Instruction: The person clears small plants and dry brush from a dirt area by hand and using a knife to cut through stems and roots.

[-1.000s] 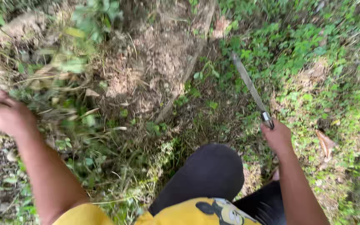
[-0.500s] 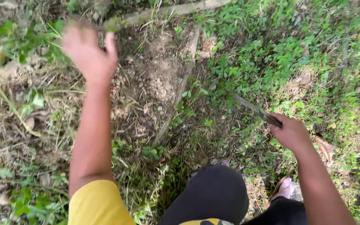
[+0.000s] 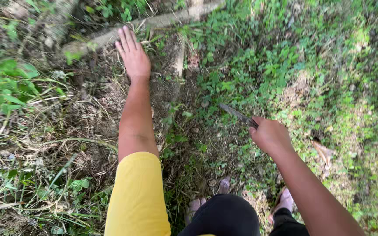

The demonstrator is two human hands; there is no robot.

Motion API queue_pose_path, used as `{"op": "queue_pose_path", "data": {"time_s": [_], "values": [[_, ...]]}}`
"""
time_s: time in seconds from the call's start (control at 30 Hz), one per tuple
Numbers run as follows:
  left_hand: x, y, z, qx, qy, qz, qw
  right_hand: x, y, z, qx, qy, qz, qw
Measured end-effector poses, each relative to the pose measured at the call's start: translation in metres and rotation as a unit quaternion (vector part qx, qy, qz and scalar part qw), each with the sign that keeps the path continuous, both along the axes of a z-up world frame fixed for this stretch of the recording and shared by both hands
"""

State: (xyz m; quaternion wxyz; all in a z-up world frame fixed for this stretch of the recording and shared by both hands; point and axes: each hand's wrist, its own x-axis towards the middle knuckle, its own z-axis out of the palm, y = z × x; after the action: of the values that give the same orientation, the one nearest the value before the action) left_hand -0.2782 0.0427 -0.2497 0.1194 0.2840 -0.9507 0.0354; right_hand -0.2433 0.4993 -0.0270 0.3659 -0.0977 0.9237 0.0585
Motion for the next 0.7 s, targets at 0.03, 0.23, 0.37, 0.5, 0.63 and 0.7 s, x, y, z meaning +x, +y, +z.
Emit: {"op": "queue_pose_path", "data": {"time_s": [0.03, 0.23, 0.37, 0.5, 0.63, 0.7], "values": [[-0.009, -0.008, -0.016, -0.136, -0.007, -0.058, 0.989, -0.001, -0.005, 0.001, -0.002, -0.004, -0.002, 1.0], [-0.015, -0.005, -0.019, 0.204, 0.132, -0.059, 0.968, 0.004, -0.014, 0.005, -0.013, -0.007, 0.012, 1.0], [-0.038, -0.011, -0.009, 0.4, 0.163, 0.056, 0.9, 0.003, -0.012, 0.007, -0.048, 0.018, 0.012, 0.999], [-0.028, -0.025, -0.005, 0.421, 0.278, 0.106, 0.857, -0.001, -0.015, 0.005, -0.005, -0.018, -0.018, 1.0], [0.031, -0.011, 0.005, 0.327, 0.355, 0.094, 0.871, 0.007, -0.011, -0.006, -0.029, 0.009, -0.002, 1.0], [0.092, 0.022, 0.02, 0.392, 0.305, 0.069, 0.865, 0.008, -0.011, -0.006, -0.034, 0.024, 0.023, 0.999]]}}
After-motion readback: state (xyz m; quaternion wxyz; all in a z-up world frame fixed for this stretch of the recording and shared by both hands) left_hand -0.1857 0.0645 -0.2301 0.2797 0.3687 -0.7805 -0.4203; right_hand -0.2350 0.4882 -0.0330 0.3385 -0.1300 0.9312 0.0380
